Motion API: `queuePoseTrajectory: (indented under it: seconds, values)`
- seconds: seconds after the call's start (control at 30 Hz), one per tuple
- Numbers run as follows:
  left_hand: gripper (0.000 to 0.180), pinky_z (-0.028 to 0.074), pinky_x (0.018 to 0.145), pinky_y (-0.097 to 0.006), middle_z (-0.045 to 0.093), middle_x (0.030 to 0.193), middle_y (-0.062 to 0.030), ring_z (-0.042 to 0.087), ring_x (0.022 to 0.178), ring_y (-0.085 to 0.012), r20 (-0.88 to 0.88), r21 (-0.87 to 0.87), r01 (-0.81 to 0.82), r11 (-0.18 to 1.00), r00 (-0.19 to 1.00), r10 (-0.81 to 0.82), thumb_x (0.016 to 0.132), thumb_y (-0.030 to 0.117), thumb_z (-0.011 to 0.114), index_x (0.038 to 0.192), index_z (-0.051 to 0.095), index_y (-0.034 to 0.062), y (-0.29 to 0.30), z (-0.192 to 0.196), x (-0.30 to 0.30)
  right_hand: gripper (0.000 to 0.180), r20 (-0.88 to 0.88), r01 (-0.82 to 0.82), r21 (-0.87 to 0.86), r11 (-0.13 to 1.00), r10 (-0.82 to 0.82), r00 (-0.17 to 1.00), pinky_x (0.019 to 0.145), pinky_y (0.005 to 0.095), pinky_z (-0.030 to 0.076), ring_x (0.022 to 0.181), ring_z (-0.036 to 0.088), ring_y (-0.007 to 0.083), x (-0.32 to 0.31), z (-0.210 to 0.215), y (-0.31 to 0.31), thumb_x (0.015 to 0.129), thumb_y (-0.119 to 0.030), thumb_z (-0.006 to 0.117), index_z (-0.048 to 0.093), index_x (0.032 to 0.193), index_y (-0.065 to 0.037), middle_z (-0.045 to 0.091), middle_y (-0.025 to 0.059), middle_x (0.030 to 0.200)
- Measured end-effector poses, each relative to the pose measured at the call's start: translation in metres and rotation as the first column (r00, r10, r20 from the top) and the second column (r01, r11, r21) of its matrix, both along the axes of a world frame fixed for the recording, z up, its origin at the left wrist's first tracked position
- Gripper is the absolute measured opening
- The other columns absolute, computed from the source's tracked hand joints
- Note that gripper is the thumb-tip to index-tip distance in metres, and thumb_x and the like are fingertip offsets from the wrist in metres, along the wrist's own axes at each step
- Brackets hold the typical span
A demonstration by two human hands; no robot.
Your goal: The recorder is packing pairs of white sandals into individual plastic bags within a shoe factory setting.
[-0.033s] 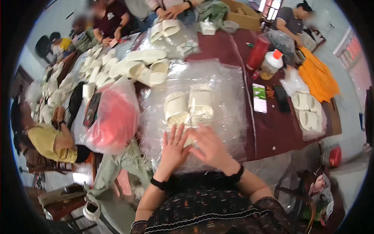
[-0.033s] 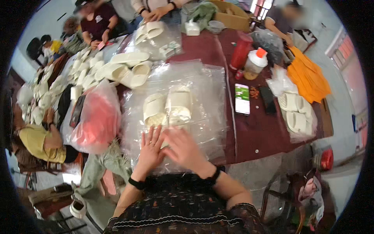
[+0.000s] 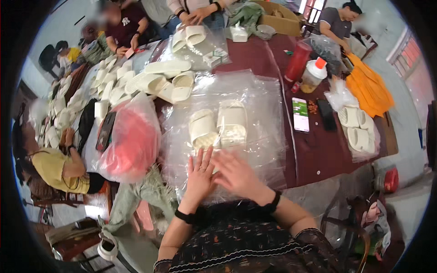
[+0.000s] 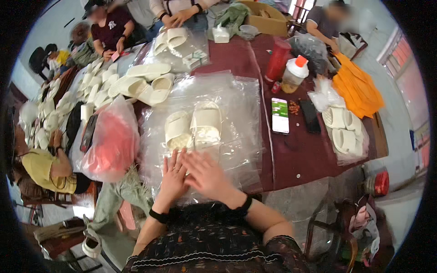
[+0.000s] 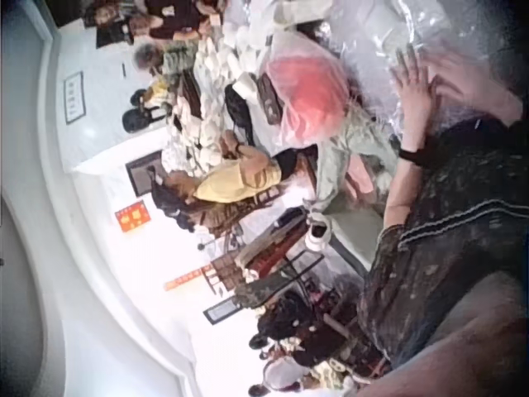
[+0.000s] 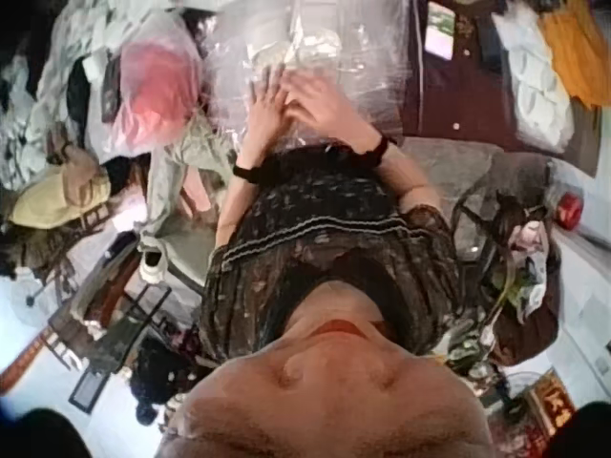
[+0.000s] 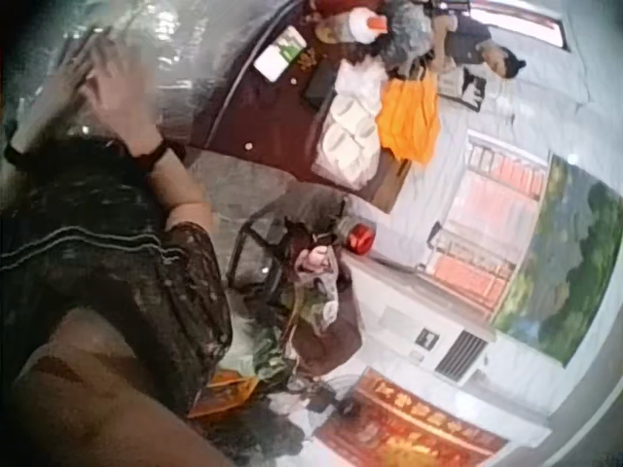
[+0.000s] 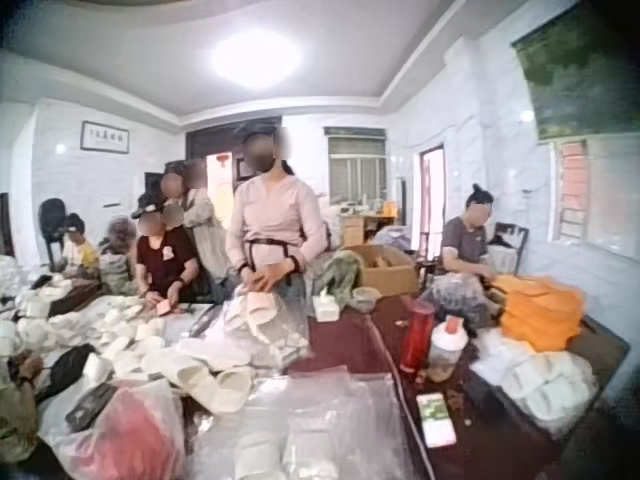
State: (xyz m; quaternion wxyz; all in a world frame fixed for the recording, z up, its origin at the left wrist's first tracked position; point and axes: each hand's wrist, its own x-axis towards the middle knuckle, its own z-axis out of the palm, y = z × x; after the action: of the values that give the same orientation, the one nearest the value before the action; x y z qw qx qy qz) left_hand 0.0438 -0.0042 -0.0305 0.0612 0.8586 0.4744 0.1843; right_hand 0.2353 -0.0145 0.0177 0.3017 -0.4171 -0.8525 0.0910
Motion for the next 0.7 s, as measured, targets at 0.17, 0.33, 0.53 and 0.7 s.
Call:
queuePoseTrajectory:
  seconds: [0.17,0.33,0.53,0.7]
  values:
    - [0.07,0.016,0.119,-0.059,0.026,0.165,-0.007,0.019,0.153,-0.0334,0.0,-0.061,-0.021,0.998,1.0,0.021,0.094,0.037,0.061,0.154,0.037,0.0116,0.003,-0.005,-0.003,0.07,0.119,0.005,-0.073,0.997,0.004,0.993,0.119,0.0466,0.028,0.144,0.036,0.03,-0.003,-0.023,0.003,0.093,-0.044,0.061,0.042,0.148,-0.004,0.04,0.0142,0.155]
    - [0.07,0.016,0.12,-0.058,0.026,0.165,-0.0069,0.02,0.152,-0.0337,0.027,-0.137,-0.034,0.99,0.999,0.038,0.093,0.037,0.063,0.154,0.037,0.0147,0.002,0.013,0.0,0.073,0.241,0.24,-0.212,0.947,-0.187,0.952,0.121,0.0479,0.023,0.147,0.032,0.0281,0.039,-0.025,0.006,0.097,-0.051,0.053,0.037,0.152,-0.004,0.035,0.0124,0.159]
    - [0.069,0.017,0.12,-0.058,0.026,0.164,-0.0063,0.02,0.152,-0.0335,0.027,-0.141,-0.038,0.989,0.999,0.042,0.093,0.038,0.063,0.154,0.037,0.0172,0.003,0.016,0.001,0.066,0.227,0.34,-0.199,0.919,-0.294,0.928,0.121,0.0496,0.023,0.145,0.035,0.0307,0.086,-0.036,0.0,0.096,-0.045,0.056,0.043,0.148,-0.006,0.042,0.0112,0.155]
    - [0.068,0.016,0.121,-0.057,0.026,0.164,-0.0061,0.018,0.153,-0.0333,-0.025,-0.149,-0.017,0.989,1.0,0.013,0.095,0.038,0.062,0.154,0.038,0.0155,0.003,0.016,0.0,0.058,0.248,0.533,-0.115,0.839,-0.495,0.833,0.12,0.0548,0.019,0.143,0.037,0.0394,0.092,-0.021,-0.005,0.096,-0.044,0.058,0.054,0.139,-0.005,0.051,0.0116,0.148]
